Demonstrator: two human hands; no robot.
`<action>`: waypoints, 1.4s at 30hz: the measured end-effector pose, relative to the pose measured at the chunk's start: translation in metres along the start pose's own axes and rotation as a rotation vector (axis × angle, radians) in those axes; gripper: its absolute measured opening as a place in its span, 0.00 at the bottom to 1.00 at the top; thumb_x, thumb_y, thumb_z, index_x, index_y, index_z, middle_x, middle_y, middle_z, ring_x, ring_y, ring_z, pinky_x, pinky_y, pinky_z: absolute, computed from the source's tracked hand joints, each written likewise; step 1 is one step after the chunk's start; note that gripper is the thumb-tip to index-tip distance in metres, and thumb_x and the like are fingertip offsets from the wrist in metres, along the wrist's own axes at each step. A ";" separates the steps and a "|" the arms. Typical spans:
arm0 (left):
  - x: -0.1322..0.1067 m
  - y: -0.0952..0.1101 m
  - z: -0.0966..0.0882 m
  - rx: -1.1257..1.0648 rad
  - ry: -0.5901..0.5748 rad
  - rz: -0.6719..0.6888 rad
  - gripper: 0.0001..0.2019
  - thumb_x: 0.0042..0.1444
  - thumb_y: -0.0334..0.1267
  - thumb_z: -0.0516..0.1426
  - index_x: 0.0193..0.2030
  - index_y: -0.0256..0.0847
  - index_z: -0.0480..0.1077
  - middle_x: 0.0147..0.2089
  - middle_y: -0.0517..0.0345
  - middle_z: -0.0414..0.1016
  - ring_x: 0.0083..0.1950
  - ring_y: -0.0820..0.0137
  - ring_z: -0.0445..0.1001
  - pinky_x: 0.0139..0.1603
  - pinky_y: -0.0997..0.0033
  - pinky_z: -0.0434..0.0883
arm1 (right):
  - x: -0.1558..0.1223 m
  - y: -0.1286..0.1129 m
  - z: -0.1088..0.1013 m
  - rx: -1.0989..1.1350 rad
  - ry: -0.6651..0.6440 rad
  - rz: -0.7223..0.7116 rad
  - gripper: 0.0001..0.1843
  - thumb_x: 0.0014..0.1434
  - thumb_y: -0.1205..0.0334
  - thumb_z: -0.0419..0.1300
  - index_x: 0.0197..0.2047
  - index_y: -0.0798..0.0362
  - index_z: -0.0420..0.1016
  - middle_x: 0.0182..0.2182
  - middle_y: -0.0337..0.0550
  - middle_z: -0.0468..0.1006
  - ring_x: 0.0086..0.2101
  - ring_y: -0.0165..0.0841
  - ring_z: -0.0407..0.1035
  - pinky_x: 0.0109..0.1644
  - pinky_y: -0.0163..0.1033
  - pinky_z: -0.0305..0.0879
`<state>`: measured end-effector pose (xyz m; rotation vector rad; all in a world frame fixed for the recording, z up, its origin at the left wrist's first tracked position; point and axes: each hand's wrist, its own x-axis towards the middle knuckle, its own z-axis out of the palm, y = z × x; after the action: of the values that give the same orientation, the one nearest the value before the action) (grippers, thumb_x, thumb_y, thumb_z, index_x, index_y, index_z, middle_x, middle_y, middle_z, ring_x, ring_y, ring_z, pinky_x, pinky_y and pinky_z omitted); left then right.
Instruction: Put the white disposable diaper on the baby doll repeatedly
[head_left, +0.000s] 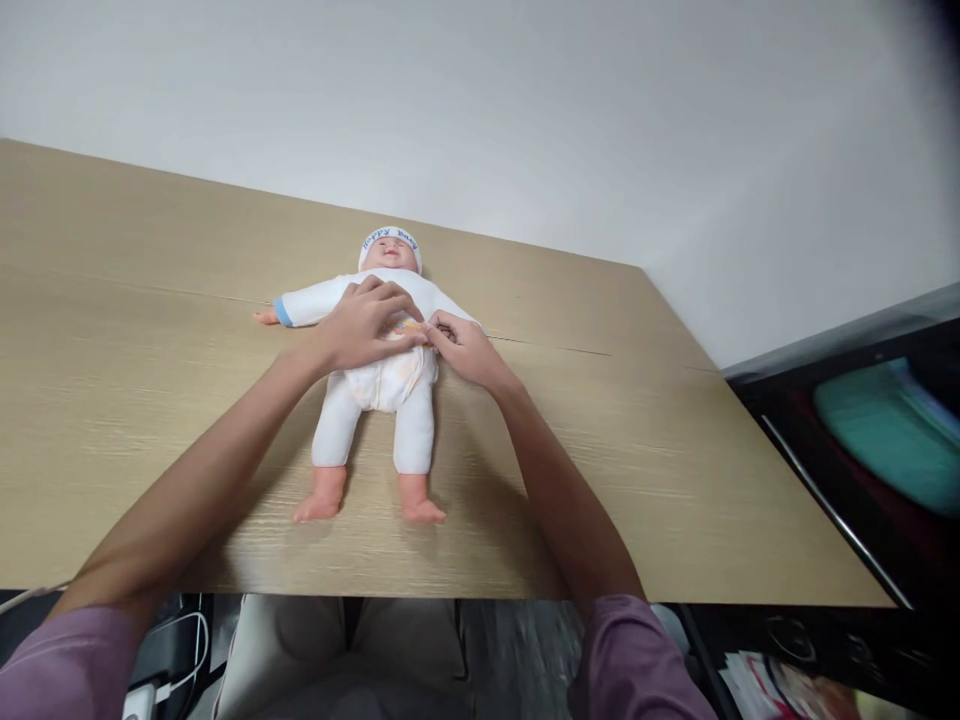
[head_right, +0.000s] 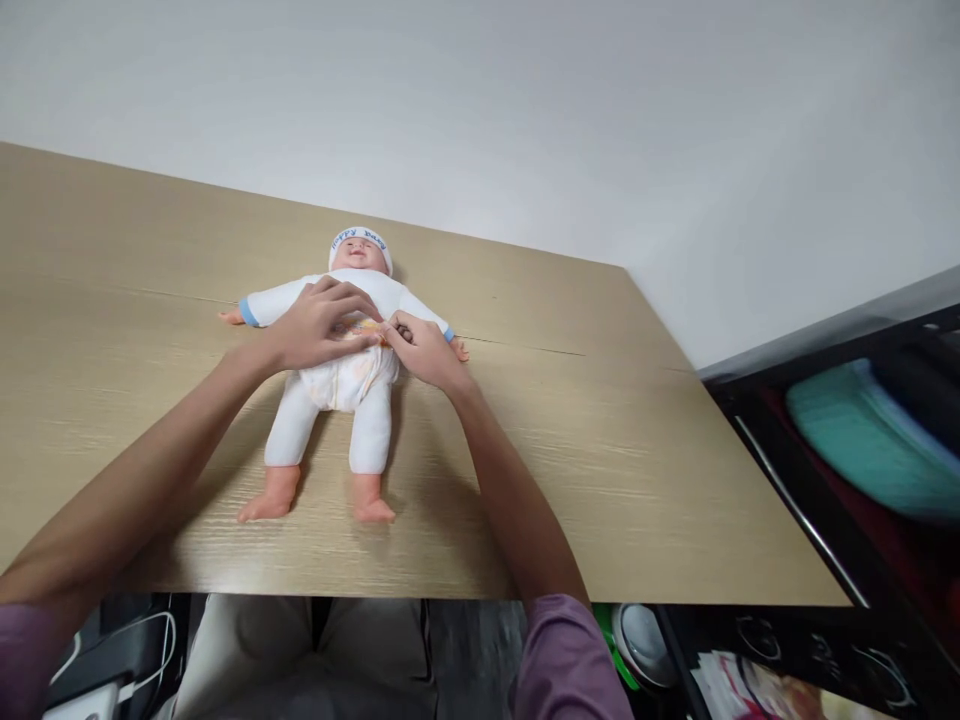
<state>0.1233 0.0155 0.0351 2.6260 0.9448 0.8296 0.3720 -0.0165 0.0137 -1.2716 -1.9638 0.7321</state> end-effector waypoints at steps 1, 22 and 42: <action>0.004 0.005 0.003 0.040 -0.034 -0.005 0.22 0.71 0.60 0.63 0.59 0.46 0.84 0.65 0.46 0.83 0.68 0.43 0.71 0.73 0.37 0.65 | 0.000 0.001 -0.004 0.017 -0.024 0.007 0.23 0.77 0.39 0.57 0.38 0.47 0.72 0.31 0.36 0.72 0.35 0.35 0.64 0.43 0.42 0.59; 0.008 0.009 0.036 0.098 0.032 -0.155 0.23 0.49 0.48 0.79 0.50 0.44 0.84 0.61 0.43 0.79 0.69 0.31 0.66 0.71 0.31 0.61 | -0.001 -0.002 0.039 0.049 0.155 0.034 0.20 0.79 0.42 0.58 0.38 0.44 0.66 0.29 0.36 0.72 0.33 0.36 0.68 0.43 0.44 0.68; -0.017 -0.030 -0.008 -0.341 0.174 -0.233 0.33 0.67 0.60 0.69 0.71 0.45 0.74 0.72 0.42 0.74 0.68 0.45 0.74 0.72 0.43 0.71 | -0.057 -0.009 0.036 -0.046 0.437 -0.262 0.33 0.87 0.46 0.39 0.71 0.41 0.84 0.66 0.49 0.86 0.70 0.47 0.77 0.79 0.62 0.68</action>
<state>0.0927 0.0278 0.0232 2.1381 1.0243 1.0646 0.3553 -0.0761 -0.0147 -1.0641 -1.7436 0.2525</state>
